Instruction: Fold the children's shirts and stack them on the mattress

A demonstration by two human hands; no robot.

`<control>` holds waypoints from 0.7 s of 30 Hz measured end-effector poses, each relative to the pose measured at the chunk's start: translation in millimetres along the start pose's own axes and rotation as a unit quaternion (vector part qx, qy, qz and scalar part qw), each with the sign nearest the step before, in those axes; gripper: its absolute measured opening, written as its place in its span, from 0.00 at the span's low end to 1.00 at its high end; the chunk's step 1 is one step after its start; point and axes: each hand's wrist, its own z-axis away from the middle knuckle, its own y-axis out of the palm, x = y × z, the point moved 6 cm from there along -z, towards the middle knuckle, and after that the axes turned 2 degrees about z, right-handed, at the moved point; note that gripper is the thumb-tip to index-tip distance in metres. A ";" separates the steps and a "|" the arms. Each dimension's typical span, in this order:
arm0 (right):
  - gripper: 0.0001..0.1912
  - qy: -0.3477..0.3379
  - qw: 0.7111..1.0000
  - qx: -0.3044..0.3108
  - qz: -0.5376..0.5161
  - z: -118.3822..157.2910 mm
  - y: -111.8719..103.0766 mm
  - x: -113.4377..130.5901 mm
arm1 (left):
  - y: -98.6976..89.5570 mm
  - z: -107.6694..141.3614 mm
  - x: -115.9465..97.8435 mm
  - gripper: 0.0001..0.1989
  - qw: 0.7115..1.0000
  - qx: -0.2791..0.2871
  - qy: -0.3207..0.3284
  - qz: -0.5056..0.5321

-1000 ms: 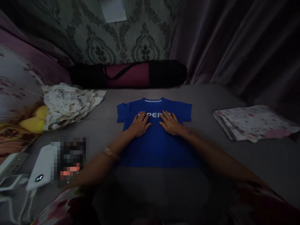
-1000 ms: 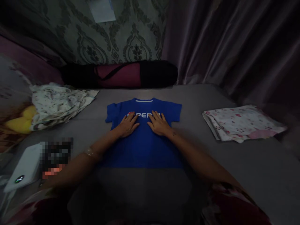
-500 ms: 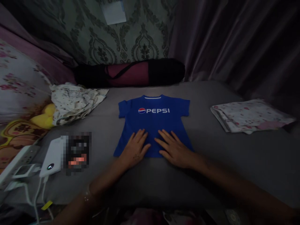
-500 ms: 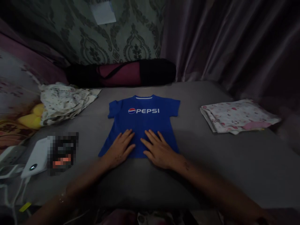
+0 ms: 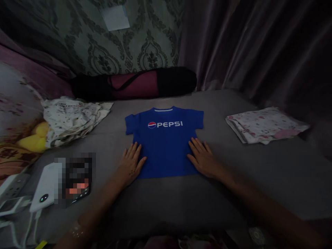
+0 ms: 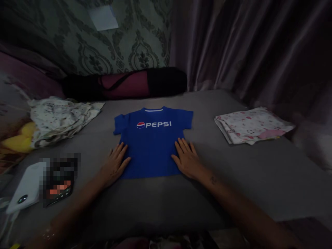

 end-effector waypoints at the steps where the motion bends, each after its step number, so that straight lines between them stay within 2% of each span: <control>1: 0.35 0.003 1.000 0.001 0.000 1.7 1.9 -3.8 | 3.1 2.4 4.2 0.32 1.000 0.009 0.006 0.005; 5: 0.34 -0.006 1.000 -0.019 -0.014 5.0 8.3 -10.5 | 7.1 7.3 7.7 0.33 0.999 0.039 0.014 -0.003; 8: 0.33 0.010 0.997 -0.071 -0.033 8.0 2.2 -13.1 | -5.7 0.4 1.4 0.32 0.998 0.051 0.005 -0.047; 11: 0.28 0.083 0.989 -0.115 -0.033 15.4 -12.5 -21.6 | -25.8 -21.8 -8.0 0.27 0.995 0.067 0.008 -0.077; 13: 0.21 0.154 0.984 -0.082 -0.032 20.8 -17.5 -29.3 | -36.0 -46.6 -19.5 0.24 0.994 0.089 0.022 -0.052; 15: 0.17 0.209 0.976 -0.026 -0.047 25.4 -18.1 -34.9 | -43.3 -78.7 -40.1 0.21 0.995 0.091 0.047 0.010; 17: 0.19 0.233 0.970 0.007 -0.067 28.0 -18.3 -37.0 | -44.4 -114.6 -71.3 0.17 0.988 0.094 0.085 0.087; 19: 0.22 0.237 0.968 0.016 -0.075 28.7 -18.9 -37.8 | -38.1 -150.6 -109.9 0.14 0.974 0.113 0.129 0.146; 21: 0.21 0.237 0.968 0.029 -0.078 29.5 -17.2 -39.5 | -27.2 -186.2 -145.9 0.14 0.963 0.125 0.134 0.197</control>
